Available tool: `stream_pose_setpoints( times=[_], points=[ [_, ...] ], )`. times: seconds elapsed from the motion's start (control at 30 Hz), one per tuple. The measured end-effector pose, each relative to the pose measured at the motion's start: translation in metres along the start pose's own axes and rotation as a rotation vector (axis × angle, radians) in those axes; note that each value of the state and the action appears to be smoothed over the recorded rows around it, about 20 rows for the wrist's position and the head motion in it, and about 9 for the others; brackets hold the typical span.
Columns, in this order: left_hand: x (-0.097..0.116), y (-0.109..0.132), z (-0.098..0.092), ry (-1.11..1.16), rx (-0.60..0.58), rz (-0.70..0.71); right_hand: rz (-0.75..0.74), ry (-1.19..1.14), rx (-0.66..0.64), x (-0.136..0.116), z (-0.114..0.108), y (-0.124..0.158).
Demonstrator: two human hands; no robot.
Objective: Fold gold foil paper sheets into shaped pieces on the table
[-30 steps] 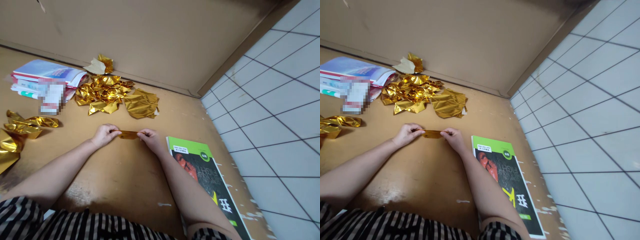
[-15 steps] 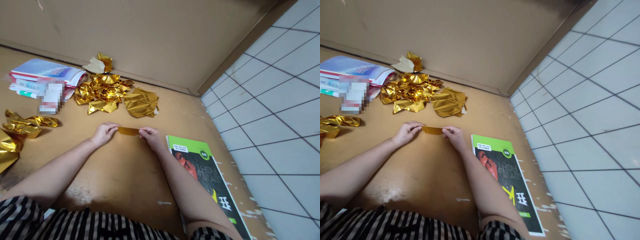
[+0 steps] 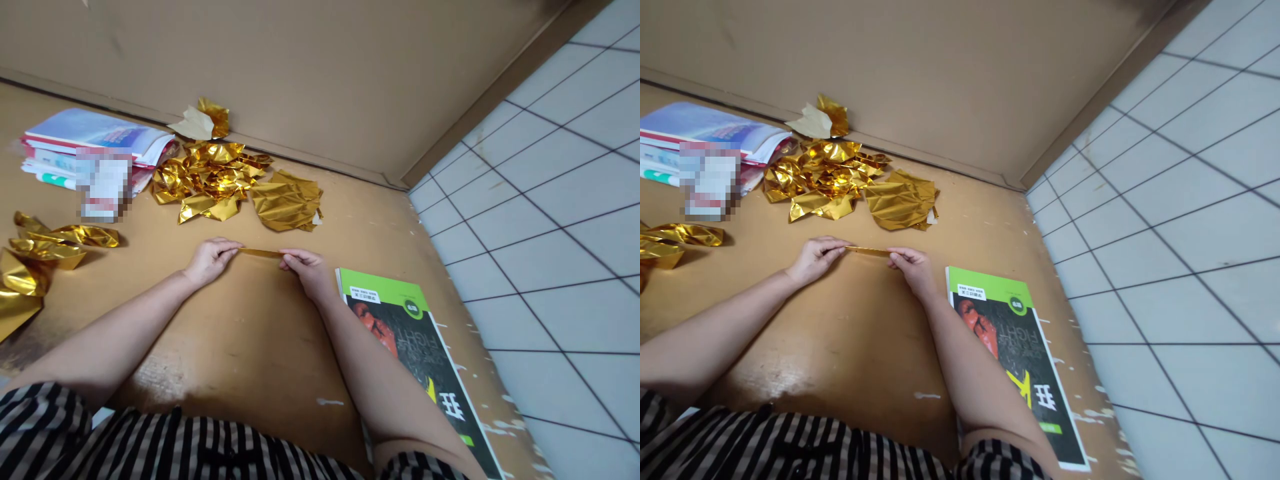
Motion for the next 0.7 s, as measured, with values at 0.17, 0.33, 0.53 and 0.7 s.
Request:
stream_pose_setpoints(
  times=[0.17,0.33,0.53,0.7],
  points=[
    [0.0006,0.0002,0.0003,0.036,0.008,-0.018,0.026,-0.027,-0.001,-0.0001,-0.001,0.001],
    [-0.0004,0.0013,0.0004,0.052,0.002,-0.095,0.045,-0.051,-0.019,0.0006,-0.0006,0.0012],
    [-0.0028,0.0023,0.0012,0.067,0.021,-0.137,0.042,-0.094,-0.056,0.0004,0.0013,0.001],
    [-0.0028,0.0022,0.0005,0.082,0.053,-0.158,0.054,-0.14,-0.081,0.001,0.0038,0.0017]
  ],
)
Point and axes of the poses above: each hand's wrist, its own y-axis away from the middle knuckle, its own z-axis out of the palm, x = y × z, the point moved 6 cm from there along -y, towards the middle knuckle, and after that the axes turned 2 degrees about x, right-handed, at the moved point
